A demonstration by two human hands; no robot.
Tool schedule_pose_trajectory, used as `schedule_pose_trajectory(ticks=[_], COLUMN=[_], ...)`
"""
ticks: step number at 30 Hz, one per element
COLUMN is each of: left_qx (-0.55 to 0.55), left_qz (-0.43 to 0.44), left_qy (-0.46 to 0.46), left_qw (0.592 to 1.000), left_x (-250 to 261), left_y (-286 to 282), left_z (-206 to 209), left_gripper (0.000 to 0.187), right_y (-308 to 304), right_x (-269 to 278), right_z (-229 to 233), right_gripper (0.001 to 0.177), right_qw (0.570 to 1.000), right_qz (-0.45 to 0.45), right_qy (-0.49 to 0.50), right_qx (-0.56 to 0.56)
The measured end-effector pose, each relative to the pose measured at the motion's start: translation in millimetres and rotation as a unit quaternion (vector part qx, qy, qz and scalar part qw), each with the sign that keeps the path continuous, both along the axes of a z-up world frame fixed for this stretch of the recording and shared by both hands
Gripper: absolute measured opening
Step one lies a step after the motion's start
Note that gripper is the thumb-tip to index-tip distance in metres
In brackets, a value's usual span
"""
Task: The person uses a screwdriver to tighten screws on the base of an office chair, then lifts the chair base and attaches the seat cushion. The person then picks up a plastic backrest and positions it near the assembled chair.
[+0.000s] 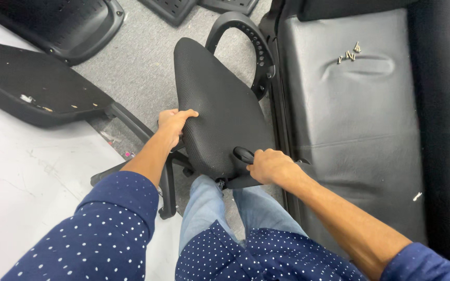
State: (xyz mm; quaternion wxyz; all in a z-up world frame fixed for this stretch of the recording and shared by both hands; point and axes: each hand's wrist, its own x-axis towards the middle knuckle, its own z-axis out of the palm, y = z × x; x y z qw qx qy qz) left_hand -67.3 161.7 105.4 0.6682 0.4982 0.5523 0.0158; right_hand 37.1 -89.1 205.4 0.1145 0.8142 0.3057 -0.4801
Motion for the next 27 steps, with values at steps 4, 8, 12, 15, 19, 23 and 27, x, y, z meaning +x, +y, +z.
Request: schedule_pose_trajectory(ticks=[4, 8, 12, 15, 19, 23, 27], left_qx=[-0.008, 0.004, -0.012, -0.015, 0.021, 0.004, -0.007], left_qz=[0.005, 0.017, 0.029, 0.037, 0.011, 0.014, 0.02], left_qy=[-0.018, -0.016, -0.04, -0.05, -0.082, -0.118, -0.156], left_qw=[1.0, 1.0, 0.999, 0.998, 0.996, 0.993, 0.988], left_x=[-1.1, -10.4, -14.3, -11.0, -20.8, -16.0, -5.9], left_y=[-0.1, -4.8, -6.7, -3.7, 1.8, 9.1, 23.0], left_z=[3.0, 8.5, 14.4, 17.0, 24.6, 39.7, 43.6], left_gripper=[0.023, 0.023, 0.022, 0.022, 0.025, 0.029, 0.033], right_y=[-0.9, 0.1, 3.7, 3.4, 8.3, 14.2, 28.2], right_x=[6.6, 0.1, -2.1, 2.7, -7.6, -12.7, -5.3], right_z=[3.7, 6.8, 12.3, 15.9, 31.0, 57.3, 78.3], right_gripper=[0.053, 0.054, 0.054, 0.053, 0.052, 0.054, 0.053], right_qw=[0.999, 0.999, 0.999, 0.997, 0.998, 0.996, 0.996], right_qz=[0.025, 0.032, 0.046, 0.067, 0.066, 0.084, 0.074], right_qy=[-0.006, 0.008, 0.002, 0.004, 0.009, 0.006, 0.003], right_qx=[0.021, 0.011, 0.005, 0.026, 0.015, 0.039, 0.046])
